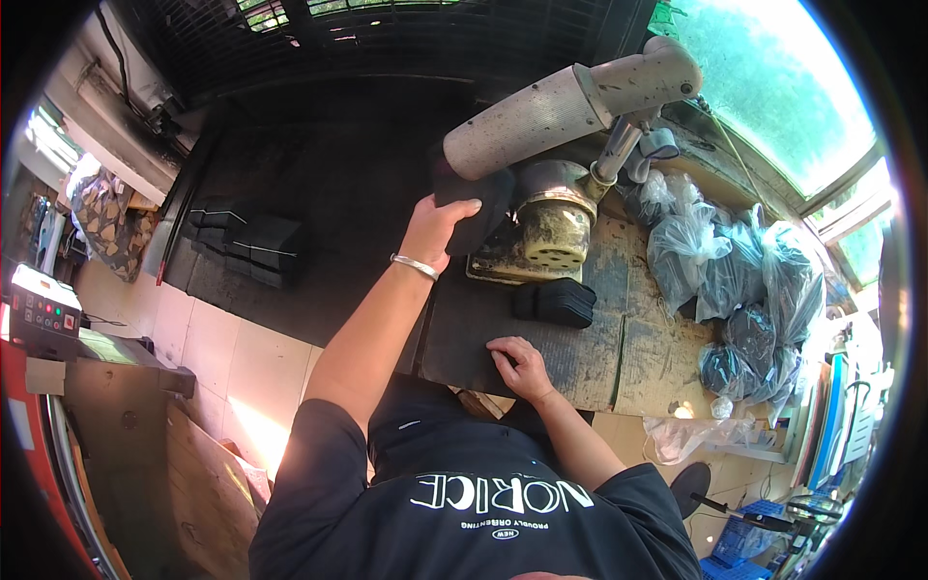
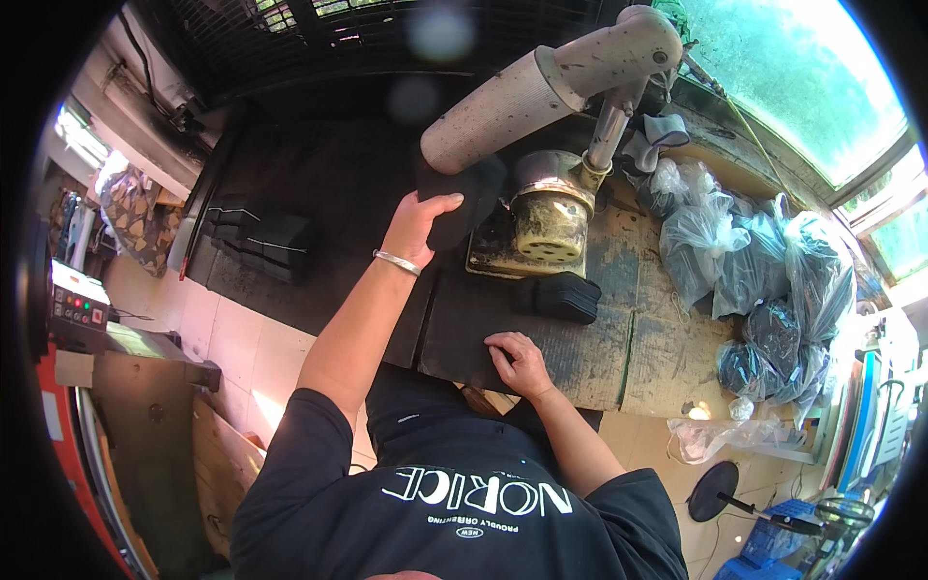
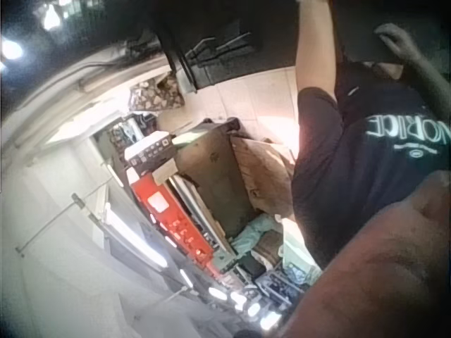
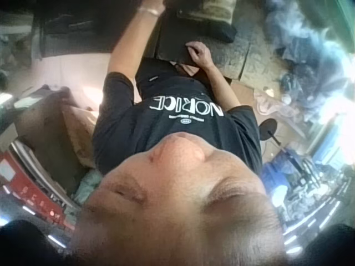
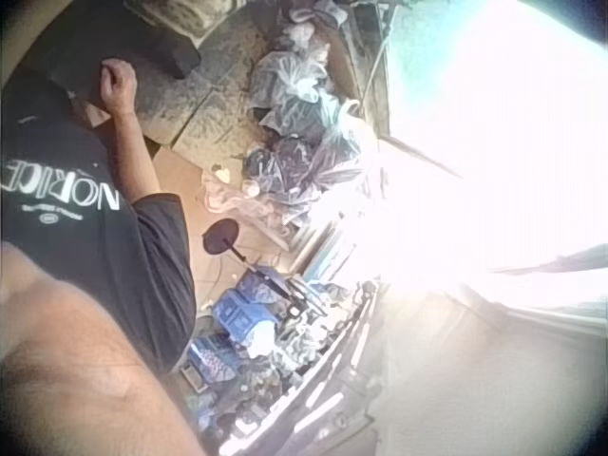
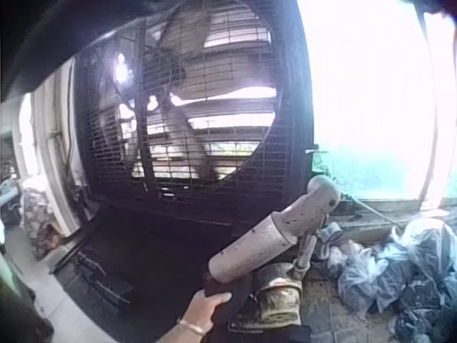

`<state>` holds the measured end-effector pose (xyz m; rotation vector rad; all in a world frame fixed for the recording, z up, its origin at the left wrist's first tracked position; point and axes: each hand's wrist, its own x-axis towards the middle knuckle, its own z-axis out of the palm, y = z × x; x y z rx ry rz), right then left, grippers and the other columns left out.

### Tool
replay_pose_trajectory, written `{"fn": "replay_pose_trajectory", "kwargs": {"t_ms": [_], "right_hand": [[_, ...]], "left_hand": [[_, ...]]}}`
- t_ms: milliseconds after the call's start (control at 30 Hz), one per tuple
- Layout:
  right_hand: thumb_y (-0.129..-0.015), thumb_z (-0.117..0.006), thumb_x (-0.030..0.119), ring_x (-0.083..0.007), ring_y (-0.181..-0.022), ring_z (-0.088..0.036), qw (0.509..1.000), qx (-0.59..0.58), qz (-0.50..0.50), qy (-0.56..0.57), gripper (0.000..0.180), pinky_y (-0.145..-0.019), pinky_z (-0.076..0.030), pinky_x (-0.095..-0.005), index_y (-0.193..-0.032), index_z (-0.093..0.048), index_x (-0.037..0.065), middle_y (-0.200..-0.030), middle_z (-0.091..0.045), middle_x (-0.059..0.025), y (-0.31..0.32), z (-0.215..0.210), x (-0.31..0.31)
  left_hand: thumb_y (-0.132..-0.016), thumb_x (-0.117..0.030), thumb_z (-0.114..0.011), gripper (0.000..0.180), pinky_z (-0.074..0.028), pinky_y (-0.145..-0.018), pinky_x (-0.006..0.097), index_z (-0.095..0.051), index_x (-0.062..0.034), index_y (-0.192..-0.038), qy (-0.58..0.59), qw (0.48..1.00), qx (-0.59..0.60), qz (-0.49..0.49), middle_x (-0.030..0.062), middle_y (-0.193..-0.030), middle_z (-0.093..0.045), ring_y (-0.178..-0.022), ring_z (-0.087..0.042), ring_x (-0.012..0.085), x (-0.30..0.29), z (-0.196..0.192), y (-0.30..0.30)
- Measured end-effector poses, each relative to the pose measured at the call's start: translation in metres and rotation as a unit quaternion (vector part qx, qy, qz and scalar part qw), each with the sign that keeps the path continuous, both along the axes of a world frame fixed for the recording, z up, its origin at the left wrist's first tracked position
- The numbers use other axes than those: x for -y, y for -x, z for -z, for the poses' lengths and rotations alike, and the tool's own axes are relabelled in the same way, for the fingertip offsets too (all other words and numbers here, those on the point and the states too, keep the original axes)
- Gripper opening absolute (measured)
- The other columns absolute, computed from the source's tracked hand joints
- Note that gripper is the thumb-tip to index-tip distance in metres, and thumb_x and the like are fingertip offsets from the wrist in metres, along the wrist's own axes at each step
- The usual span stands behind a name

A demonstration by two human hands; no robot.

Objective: Shaping and organizing shoe upper components using a finishing machine and rubber bands.

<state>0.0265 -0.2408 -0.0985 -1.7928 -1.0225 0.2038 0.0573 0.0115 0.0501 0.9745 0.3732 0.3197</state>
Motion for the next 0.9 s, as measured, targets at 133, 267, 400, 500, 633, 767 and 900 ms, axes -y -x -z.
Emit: {"fn": "replay_pose_trajectory", "kwargs": {"t_ms": [133, 267, 400, 500, 633, 767, 900], "right_hand": [[-0.083, -0.065, 0.003, -0.0308, -0.090, -0.065, 1.000, -0.001, -0.002, 0.002, 0.013, -0.080, -0.052, -0.0378, -0.095, -0.067, 0.005, -0.096, -0.069, -0.0104, 0.000, 0.000, 0.000], [-0.084, -0.064, 0.002, -0.0300, -0.093, -0.066, 1.000, -0.003, -0.009, 0.010, 0.014, -0.083, -0.051, -0.0363, -0.097, -0.068, 0.003, -0.098, -0.070, -0.0111, 0.000, 0.000, 0.001], [-0.083, -0.065, 0.003, -0.0307, -0.092, -0.065, 1.000, 0.003, -0.006, 0.007, 0.014, -0.082, -0.051, -0.0372, -0.097, -0.068, 0.004, -0.097, -0.069, -0.0112, 0.000, 0.000, 0.001], [-0.083, -0.065, 0.004, -0.0315, -0.092, -0.065, 1.000, 0.004, -0.005, 0.007, 0.014, -0.081, -0.051, -0.0382, -0.096, -0.067, 0.005, -0.097, -0.069, -0.0113, 0.000, -0.001, 0.001], [-0.083, -0.065, 0.004, -0.0319, -0.092, -0.065, 1.000, 0.000, -0.002, 0.015, 0.014, -0.082, -0.052, -0.0383, -0.097, -0.068, 0.005, -0.097, -0.069, -0.0115, 0.001, -0.002, 0.000], [-0.083, -0.065, 0.004, -0.0321, -0.093, -0.065, 1.000, 0.004, -0.004, 0.016, 0.014, -0.082, -0.051, -0.0383, -0.097, -0.068, 0.005, -0.097, -0.069, -0.0115, 0.001, 0.000, 0.000], [-0.084, -0.064, 0.004, -0.0315, -0.093, -0.065, 1.000, 0.002, -0.005, 0.018, 0.015, -0.083, -0.051, -0.0375, -0.098, -0.068, 0.005, -0.098, -0.069, -0.0111, 0.001, 0.000, 0.000]], "left_hand": [[-0.077, -0.002, -0.071, 0.022, -0.054, -0.076, 0.031, -0.065, 0.0012, -0.098, 0.006, 1.000, -0.007, -0.005, 0.0072, -0.092, -0.069, -0.081, -0.067, 0.0157, -0.001, 0.001, 0.004], [-0.077, -0.002, -0.071, 0.022, -0.054, -0.075, 0.031, -0.065, 0.0008, -0.098, 0.021, 1.000, -0.001, 0.003, 0.0074, -0.092, -0.069, -0.081, -0.067, 0.0156, -0.003, 0.001, 0.009], [-0.077, -0.002, -0.071, 0.022, -0.054, -0.076, 0.031, -0.065, 0.0004, -0.099, 0.023, 1.000, -0.007, 0.006, 0.0077, -0.093, -0.069, -0.082, -0.067, 0.0158, -0.005, 0.001, 0.015], [-0.077, -0.002, -0.071, 0.023, -0.053, -0.077, 0.031, -0.065, 0.0000, -0.099, 0.014, 1.000, -0.015, 0.011, 0.0077, -0.093, -0.069, -0.084, -0.067, 0.0160, -0.003, -0.002, 0.020], [-0.077, -0.003, -0.071, 0.023, -0.052, -0.079, 0.030, -0.066, 0.0002, -0.100, 0.026, 1.000, -0.003, 0.018, 0.0075, -0.094, -0.069, -0.085, -0.067, 0.0161, -0.003, 0.006, 0.022], [-0.079, -0.003, -0.069, 0.022, -0.055, -0.079, 0.031, -0.066, 0.0004, -0.100, 0.025, 0.999, -0.004, 0.033, 0.0085, -0.094, -0.070, -0.085, -0.069, 0.0179, -0.001, 0.006, 0.025], [-0.078, -0.003, -0.069, 0.022, -0.055, -0.079, 0.031, -0.066, 0.0007, -0.100, 0.019, 0.999, -0.015, 0.040, 0.0086, -0.094, -0.070, -0.085, -0.069, 0.0180, -0.001, 0.014, 0.026]]}}
